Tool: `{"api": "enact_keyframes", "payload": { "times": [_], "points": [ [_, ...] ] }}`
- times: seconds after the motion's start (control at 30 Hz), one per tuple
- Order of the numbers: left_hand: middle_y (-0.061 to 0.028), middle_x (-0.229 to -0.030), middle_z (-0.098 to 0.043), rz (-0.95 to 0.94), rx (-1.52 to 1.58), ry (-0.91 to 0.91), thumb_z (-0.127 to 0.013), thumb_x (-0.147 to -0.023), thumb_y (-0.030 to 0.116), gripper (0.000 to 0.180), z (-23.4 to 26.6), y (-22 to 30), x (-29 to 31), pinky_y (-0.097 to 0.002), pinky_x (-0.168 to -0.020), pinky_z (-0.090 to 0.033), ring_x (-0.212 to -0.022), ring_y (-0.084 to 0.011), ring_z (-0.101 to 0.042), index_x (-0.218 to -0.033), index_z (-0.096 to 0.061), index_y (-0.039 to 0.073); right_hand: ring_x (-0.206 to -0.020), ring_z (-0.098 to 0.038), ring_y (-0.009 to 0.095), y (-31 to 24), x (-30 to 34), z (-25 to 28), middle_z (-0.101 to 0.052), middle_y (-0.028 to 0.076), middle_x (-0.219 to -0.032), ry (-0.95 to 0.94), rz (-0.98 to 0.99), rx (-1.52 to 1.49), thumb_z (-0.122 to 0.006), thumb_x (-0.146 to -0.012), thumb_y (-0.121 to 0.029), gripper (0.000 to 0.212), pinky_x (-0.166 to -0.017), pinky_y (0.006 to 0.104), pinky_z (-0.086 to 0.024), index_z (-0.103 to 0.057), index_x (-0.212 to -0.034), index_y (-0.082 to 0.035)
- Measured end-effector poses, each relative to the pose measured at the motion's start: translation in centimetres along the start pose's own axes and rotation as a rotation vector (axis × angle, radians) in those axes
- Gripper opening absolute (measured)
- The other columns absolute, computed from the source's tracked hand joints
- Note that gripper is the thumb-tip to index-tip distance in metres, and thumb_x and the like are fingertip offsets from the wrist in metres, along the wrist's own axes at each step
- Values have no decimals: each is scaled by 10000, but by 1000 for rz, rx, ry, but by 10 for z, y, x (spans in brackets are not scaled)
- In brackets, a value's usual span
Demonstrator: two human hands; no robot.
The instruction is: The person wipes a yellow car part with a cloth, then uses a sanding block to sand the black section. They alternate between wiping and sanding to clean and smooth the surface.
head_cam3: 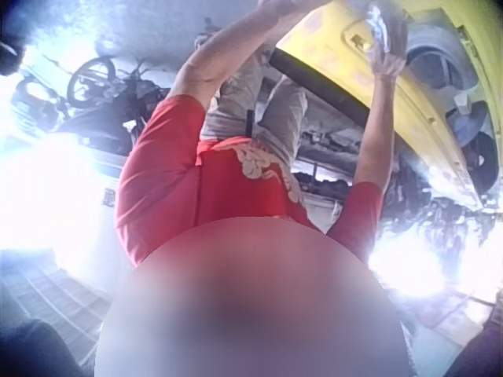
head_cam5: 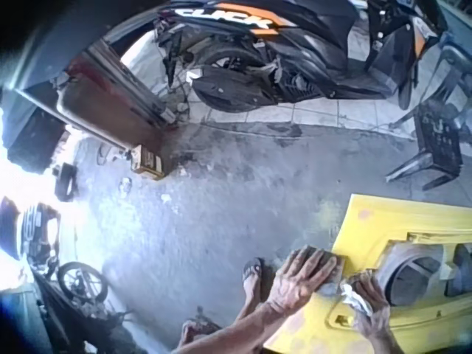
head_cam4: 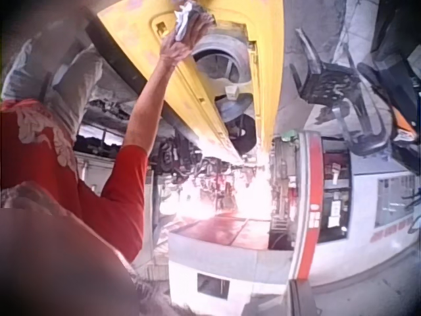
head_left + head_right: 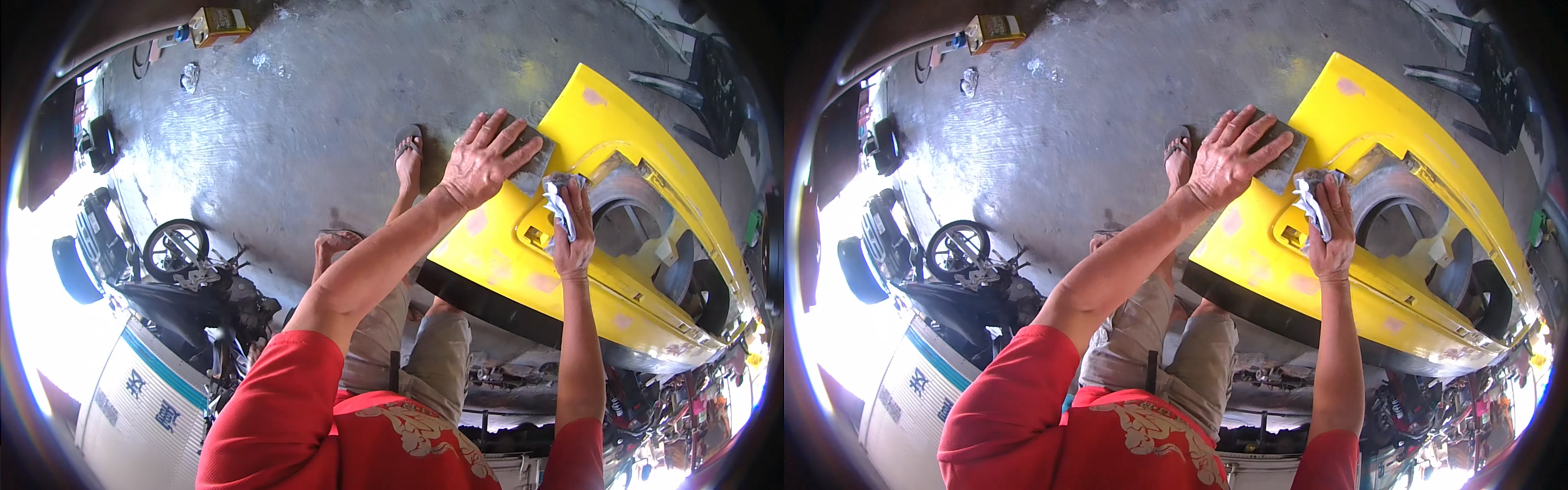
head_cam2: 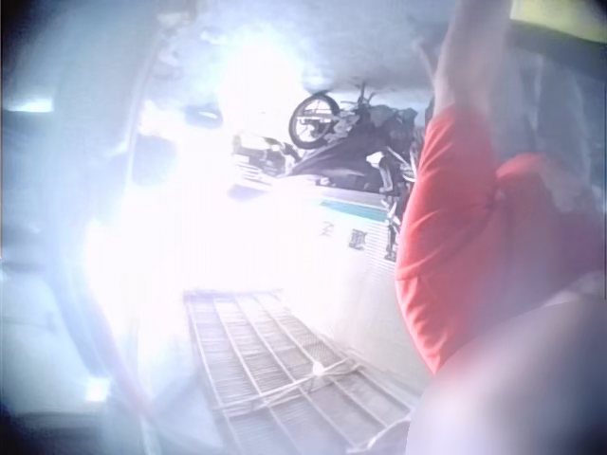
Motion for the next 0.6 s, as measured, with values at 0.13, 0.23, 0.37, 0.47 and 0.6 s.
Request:
{"api": "enact_keyframes", "payload": {
  "times": [0.13,0.23,0.37,0.47,0.6],
  "points": [
    [-99,-1650,-549,-17,-66,-224,-648,-981,159,592,11,24,32,-609,-1310,-372,-1560,-417,-485,-1555,-624,300,-1600,-418,507,-1,0,1,-542,166,-1694,-2,-2,17,-543,-1099,-208,500,-1313,558,-360,-646,-1540,3],
    [-120,-1656,-542,-16,-15,-313,-622,-981,146,620,11,29,42,-606,-1296,-396,-1562,-406,-492,-1575,-612,325,-1604,-435,462,-1,0,2,-547,157,-1693,15,6,17,-543,-1101,-196,491,-1311,529,-362,-643,-1552,-30],
    [-123,-1635,-553,30,16,-91,-633,-994,148,587,2,14,15,-590,-1303,-377,-1556,-422,-485,-1560,-615,303,-1607,-429,465,0,1,2,-546,153,-1694,17,9,-17,-546,-1097,-190,494,-1318,530,-355,-638,-1557,-33],
    [-115,-1642,-554,-14,-10,-114,-642,-978,136,627,8,20,23,-596,-1300,-385,-1566,-416,-482,-1576,-603,319,-1608,-428,463,1,1,2,-545,154,-1695,17,2,-6,-549,-1096,-186,496,-1318,534,-354,-635,-1561,-37],
    [-109,-1620,-571,-14,-28,-139,-655,-957,118,644,20,27,35,-603,-1285,-407,-1561,-413,-491,-1565,-612,327,-1598,-435,477,3,1,1,-551,156,-1689,13,4,10,-556,-1097,-190,488,-1317,539,-357,-643,-1550,-30]
  ]
}}
Point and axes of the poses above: each hand's wrist, its own x-axis away from the middle knuckle, its own z-axis out of the back of the hand, y = z × x, the point moved 3 cm from there along -x, towards the middle knuckle
